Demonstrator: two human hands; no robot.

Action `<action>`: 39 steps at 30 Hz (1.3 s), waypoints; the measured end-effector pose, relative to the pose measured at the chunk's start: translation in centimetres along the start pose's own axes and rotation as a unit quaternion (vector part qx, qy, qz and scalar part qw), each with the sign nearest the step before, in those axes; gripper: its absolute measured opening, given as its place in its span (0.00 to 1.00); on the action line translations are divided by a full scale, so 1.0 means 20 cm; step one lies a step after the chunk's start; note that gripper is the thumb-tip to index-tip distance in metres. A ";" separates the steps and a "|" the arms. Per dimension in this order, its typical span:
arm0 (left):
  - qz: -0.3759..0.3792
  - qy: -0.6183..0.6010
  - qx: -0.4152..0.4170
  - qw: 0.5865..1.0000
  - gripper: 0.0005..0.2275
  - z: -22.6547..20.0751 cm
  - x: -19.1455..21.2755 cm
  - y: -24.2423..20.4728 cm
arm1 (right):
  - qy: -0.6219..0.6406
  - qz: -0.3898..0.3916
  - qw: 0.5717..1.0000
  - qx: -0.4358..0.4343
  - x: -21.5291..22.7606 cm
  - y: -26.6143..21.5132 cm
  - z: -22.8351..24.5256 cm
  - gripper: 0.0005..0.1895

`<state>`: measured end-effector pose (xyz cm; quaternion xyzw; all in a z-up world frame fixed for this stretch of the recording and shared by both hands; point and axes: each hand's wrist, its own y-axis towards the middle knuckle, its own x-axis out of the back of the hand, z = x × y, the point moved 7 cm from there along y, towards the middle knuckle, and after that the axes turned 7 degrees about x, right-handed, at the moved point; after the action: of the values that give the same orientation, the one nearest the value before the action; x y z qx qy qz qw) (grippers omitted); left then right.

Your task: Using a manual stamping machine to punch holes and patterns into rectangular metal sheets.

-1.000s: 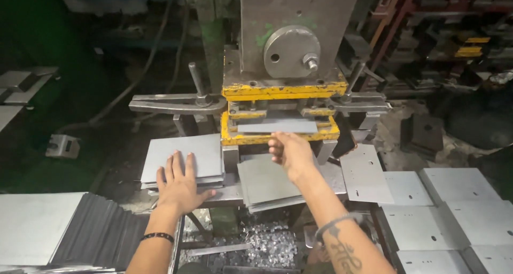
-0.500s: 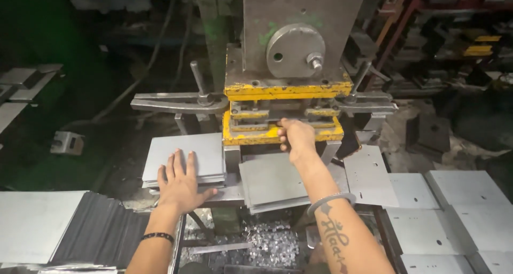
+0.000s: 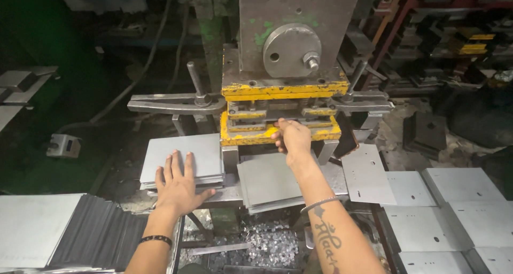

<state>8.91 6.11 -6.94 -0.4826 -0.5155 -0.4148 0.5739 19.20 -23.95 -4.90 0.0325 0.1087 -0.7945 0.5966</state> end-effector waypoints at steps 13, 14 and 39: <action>-0.010 -0.004 0.001 1.000 0.55 0.00 0.01 0.00 | -0.007 0.014 1.000 -0.002 0.00 -0.01 0.00 0.08; -0.009 -0.004 0.001 1.000 0.55 0.00 0.00 0.00 | -0.005 0.013 1.000 -0.001 0.01 -0.01 0.00 0.09; -0.010 -0.029 0.007 1.000 0.52 0.00 0.01 -0.01 | 0.151 -0.007 0.988 -0.042 0.40 -0.73 -0.48 0.06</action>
<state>8.76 6.12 -6.74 -0.4852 -0.5396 -0.4031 0.5575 2.33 -25.53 -13.72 0.1258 0.2312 -0.7794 0.5686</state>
